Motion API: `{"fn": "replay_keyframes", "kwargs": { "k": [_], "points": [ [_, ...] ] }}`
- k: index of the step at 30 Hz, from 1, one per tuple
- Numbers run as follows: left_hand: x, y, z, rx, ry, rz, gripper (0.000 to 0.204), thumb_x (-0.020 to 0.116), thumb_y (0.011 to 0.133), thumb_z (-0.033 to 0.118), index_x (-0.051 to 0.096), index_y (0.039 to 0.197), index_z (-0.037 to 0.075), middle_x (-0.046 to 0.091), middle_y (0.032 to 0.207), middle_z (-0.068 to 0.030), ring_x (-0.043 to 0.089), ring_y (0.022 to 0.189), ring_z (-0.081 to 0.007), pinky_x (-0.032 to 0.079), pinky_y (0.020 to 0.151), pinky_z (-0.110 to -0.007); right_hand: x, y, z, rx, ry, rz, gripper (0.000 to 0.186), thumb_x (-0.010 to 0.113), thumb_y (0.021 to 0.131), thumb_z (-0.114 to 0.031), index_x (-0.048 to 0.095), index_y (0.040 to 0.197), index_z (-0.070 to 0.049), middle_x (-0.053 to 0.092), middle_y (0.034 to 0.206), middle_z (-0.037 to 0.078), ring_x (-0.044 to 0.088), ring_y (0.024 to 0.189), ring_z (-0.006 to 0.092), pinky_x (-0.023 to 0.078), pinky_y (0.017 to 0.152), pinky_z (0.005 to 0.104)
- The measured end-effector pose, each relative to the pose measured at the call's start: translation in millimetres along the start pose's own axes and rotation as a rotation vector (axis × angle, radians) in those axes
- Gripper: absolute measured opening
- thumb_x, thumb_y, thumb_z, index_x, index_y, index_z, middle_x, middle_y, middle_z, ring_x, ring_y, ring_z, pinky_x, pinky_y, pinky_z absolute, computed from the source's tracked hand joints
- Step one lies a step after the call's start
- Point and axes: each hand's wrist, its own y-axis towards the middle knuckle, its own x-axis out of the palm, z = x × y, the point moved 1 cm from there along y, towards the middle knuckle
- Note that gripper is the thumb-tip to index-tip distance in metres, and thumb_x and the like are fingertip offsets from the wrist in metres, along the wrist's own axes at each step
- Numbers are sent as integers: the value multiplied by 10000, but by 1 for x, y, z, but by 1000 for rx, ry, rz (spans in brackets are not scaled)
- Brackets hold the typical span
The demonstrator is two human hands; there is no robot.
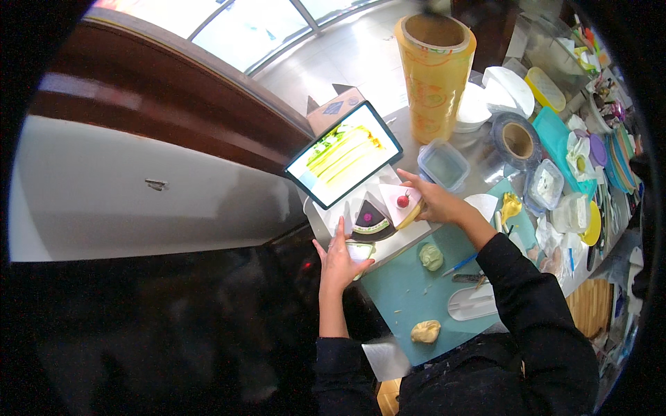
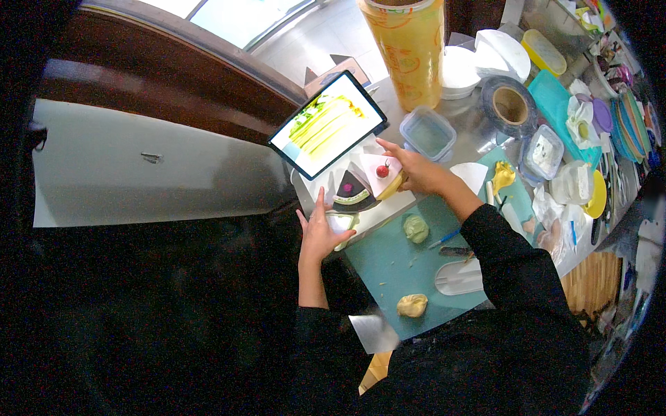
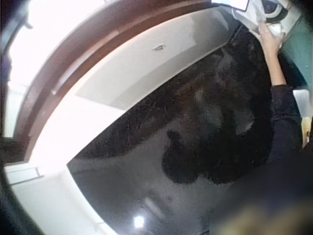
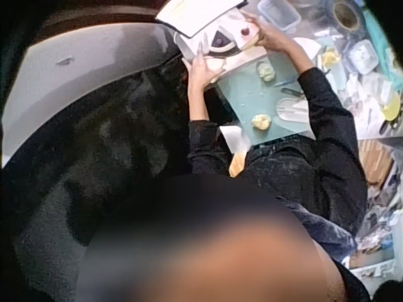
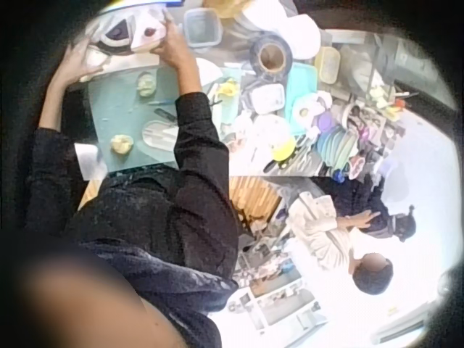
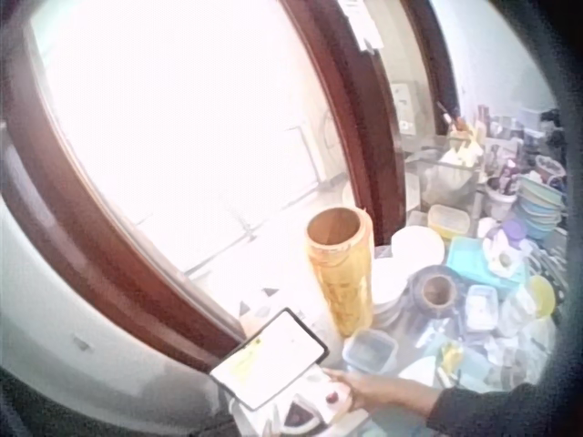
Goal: The person kneads and shapes a yellow dough-like material on a cutting board, repeatedly rolling and folding it. They briefly retrieve a wrapped item from a container on the floor, then return to shaping the dough while referencing a tablet on the table.
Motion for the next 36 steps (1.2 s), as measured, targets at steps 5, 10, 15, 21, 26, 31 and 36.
{"fn": "replay_keyframes", "kwargs": {
  "k": [5,10,15,21,26,31,36],
  "points": [
    [4,-20,-6,-10,107,146,1146,812,495,219,111,1395,114,345,1319,-190,332,1233,-358,188,1019,-572,-2,-26,-13,-68,-150,192,998,748,569,5,181,1383,-110,373,1311,192,409,1181,320,351,982,357],
    [10,-32,-15,122,-107,197,1019,782,539,111,198,1374,104,247,1379,-163,313,1233,-369,340,986,-439,27,-91,-32,-22,-188,391,795,707,647,-58,297,1327,-94,378,1302,177,399,1179,335,339,982,380],
    [-20,-62,24,207,-43,232,650,725,631,87,438,1212,40,417,1244,-177,435,1145,-323,394,941,-375,59,-145,-25,46,-408,162,621,692,647,-84,423,1207,-90,437,1226,173,441,1122,346,377,936,401],
    [-62,-183,239,1118,-955,-429,135,535,807,170,553,746,51,518,733,-120,538,696,-304,456,628,-392,80,-160,-22,-68,-514,159,575,702,643,-116,460,1164,-94,441,1220,180,444,1114,356,378,931,420],
    [-82,-288,342,1380,-789,-853,492,465,840,493,621,726,41,581,676,-228,561,648,-401,448,577,-453,94,-172,-54,-256,-543,170,526,688,670,-128,472,1148,-94,457,1187,174,463,1082,342,396,900,414],
    [-61,-306,368,684,-1330,-794,227,473,867,184,436,742,-2,408,630,-108,360,624,-121,354,565,-316,92,-206,-78,-166,-512,152,486,671,709,-147,480,1155,-109,452,1204,174,479,1056,366,415,884,419],
    [-52,-349,374,920,-1449,-626,205,483,866,201,491,784,13,498,705,-117,491,685,-196,396,618,-332,102,-228,-73,-170,-496,135,456,645,735,-157,480,1157,-108,455,1190,192,491,1035,378,429,863,427]
  ]
}}
